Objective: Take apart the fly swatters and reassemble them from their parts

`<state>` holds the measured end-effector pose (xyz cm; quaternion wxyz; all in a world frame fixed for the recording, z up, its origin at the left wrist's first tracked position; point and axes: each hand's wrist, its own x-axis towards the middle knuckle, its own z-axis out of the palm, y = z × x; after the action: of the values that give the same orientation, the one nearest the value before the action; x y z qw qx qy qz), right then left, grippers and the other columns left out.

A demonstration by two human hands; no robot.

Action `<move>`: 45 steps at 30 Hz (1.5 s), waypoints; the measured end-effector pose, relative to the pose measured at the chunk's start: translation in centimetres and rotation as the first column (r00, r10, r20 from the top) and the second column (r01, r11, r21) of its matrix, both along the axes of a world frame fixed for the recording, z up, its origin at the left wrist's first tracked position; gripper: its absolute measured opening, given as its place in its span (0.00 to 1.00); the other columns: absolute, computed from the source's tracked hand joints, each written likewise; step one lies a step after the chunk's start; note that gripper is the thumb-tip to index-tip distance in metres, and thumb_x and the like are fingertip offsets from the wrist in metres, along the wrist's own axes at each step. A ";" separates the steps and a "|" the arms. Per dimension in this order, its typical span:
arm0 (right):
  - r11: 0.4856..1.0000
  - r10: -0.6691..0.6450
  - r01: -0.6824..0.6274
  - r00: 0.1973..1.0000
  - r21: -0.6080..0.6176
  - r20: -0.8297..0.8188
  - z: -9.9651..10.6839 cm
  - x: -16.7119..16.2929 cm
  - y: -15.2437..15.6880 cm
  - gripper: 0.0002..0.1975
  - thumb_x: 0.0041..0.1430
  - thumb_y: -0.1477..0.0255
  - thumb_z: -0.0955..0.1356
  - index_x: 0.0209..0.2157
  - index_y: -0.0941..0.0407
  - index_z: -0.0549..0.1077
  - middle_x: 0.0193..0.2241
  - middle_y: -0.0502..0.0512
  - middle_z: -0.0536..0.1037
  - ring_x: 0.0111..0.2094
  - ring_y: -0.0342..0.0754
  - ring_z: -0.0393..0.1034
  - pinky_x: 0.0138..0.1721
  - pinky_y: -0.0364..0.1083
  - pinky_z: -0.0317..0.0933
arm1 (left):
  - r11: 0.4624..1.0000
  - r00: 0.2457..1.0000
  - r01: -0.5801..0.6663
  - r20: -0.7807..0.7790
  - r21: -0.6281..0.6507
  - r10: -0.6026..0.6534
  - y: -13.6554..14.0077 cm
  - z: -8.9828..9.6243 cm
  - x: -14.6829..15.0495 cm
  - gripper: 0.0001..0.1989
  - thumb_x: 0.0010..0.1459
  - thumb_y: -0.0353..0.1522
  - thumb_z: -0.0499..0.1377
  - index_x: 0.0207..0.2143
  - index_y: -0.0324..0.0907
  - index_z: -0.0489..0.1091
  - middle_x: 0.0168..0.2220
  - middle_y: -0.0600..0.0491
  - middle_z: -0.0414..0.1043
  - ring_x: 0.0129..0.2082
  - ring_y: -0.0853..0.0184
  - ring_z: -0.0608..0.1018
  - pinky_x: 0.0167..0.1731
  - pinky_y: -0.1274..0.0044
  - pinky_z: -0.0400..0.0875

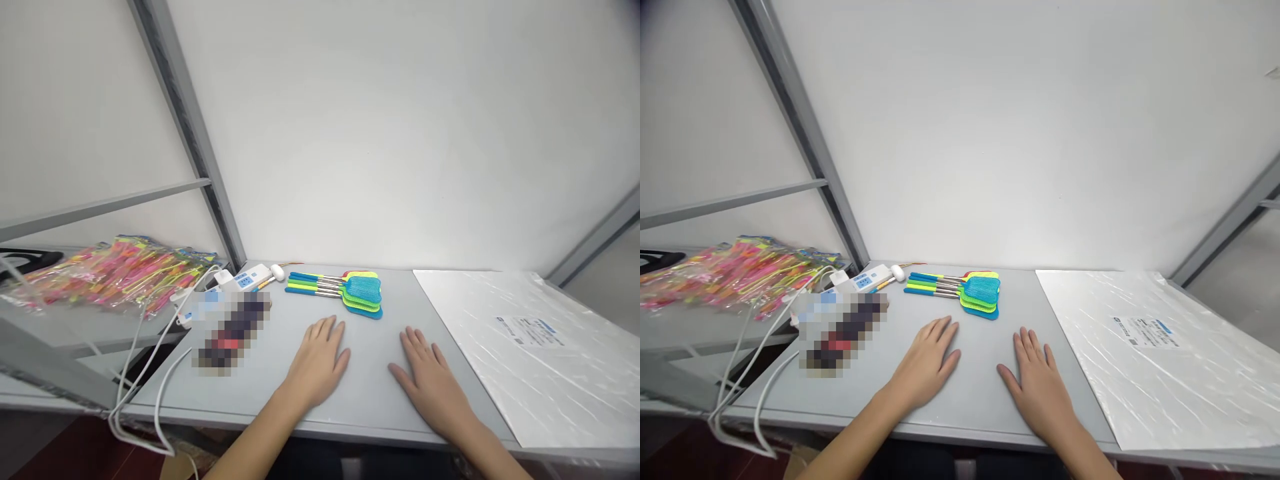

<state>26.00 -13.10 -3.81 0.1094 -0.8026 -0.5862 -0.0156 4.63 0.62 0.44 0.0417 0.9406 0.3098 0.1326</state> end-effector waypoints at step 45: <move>0.990 0.087 -0.108 0.974 0.090 0.211 -2.3 1.9 -0.5 0.32 0.62 0.53 0.59 0.63 0.53 0.60 0.64 0.54 0.56 0.64 0.59 0.51 0.58 0.62 0.58 | 0.980 0.996 -0.080 0.057 0.181 0.071 14.6 2.0 4.3 0.15 0.67 0.33 0.46 0.45 0.49 0.72 0.57 0.48 0.63 0.56 0.54 0.61 0.52 0.59 0.57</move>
<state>27.90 -13.64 -6.10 0.0888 -0.7605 -0.6314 -0.1230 8.93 15.22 2.47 -0.0425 0.9244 0.3305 0.1855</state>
